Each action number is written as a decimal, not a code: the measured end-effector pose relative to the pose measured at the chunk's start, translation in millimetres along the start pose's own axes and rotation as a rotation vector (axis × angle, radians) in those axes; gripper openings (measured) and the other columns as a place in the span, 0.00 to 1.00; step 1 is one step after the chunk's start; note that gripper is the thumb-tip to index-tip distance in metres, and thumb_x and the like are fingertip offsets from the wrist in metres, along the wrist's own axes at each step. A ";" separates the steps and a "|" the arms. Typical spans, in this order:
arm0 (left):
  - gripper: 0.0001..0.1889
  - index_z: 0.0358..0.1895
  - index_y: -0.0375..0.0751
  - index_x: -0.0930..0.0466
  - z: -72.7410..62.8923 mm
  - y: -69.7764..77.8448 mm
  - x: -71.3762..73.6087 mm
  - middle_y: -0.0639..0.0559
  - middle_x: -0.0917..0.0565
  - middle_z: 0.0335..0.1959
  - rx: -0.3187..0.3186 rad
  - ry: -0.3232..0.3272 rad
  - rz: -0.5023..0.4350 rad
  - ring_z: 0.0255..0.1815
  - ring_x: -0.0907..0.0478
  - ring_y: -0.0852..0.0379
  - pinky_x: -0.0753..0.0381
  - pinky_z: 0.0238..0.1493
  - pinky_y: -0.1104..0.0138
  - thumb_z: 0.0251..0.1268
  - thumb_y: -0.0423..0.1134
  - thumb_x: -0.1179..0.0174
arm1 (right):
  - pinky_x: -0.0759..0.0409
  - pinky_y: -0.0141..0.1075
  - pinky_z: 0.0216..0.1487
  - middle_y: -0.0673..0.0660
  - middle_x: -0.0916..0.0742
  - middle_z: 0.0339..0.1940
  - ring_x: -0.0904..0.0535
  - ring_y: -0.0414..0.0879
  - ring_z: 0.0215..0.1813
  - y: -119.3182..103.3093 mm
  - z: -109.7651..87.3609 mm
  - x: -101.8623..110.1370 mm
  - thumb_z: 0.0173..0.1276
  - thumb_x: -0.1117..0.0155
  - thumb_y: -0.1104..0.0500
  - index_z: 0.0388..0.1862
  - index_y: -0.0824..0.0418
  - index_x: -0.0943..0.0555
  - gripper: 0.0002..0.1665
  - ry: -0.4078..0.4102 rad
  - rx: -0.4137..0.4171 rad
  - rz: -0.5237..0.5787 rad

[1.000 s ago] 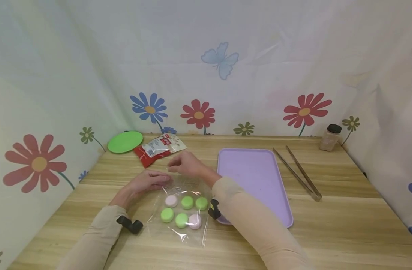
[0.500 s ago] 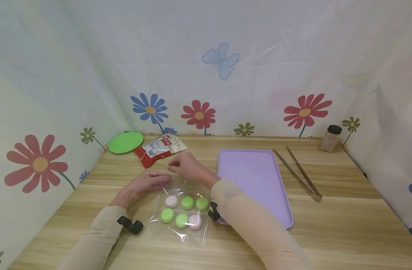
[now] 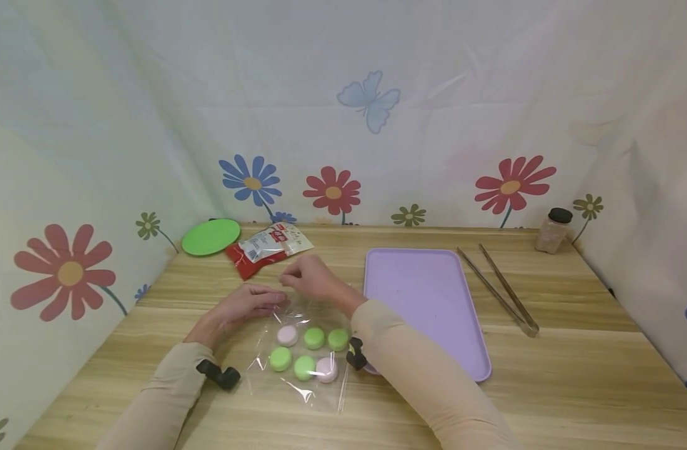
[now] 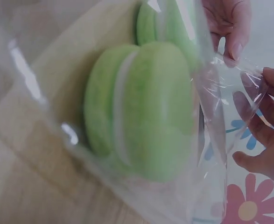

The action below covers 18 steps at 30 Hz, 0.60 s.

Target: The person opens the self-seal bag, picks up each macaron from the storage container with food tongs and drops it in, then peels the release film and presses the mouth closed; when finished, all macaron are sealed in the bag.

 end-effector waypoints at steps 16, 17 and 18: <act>0.18 0.54 0.32 0.16 -1.6 -2.2 5.9 0.41 0.15 0.55 -0.047 -0.095 -0.030 0.57 0.18 0.50 0.20 0.58 0.60 0.66 0.41 0.33 | 0.25 0.32 0.36 0.53 0.10 0.36 0.21 0.45 0.38 12.8 5.2 11.9 0.70 0.35 0.56 0.38 0.60 0.09 0.11 0.277 -0.357 0.130; 0.19 0.54 0.31 0.16 -1.8 -2.4 5.9 0.40 0.16 0.55 -0.047 -0.099 -0.037 0.57 0.18 0.49 0.20 0.59 0.60 0.67 0.40 0.33 | 0.25 0.32 0.36 0.54 0.10 0.37 0.20 0.46 0.40 16.8 4.1 20.8 0.71 0.36 0.56 0.40 0.61 0.10 0.11 0.292 -0.391 0.166; 0.18 0.54 0.32 0.16 -1.9 -2.7 6.0 0.40 0.16 0.55 -0.042 -0.096 -0.040 0.58 0.19 0.49 0.21 0.59 0.60 0.67 0.40 0.33 | 0.24 0.33 0.37 0.55 0.10 0.39 0.20 0.46 0.40 21.7 2.3 31.3 0.72 0.37 0.57 0.42 0.63 0.11 0.12 0.303 -0.425 0.229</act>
Point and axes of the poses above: each hand's wrist, its own z-axis towards the middle knuckle, its own x-axis out of the back of the hand, y = z × x, the point moved 1 cm from there along z, towards the middle knuckle
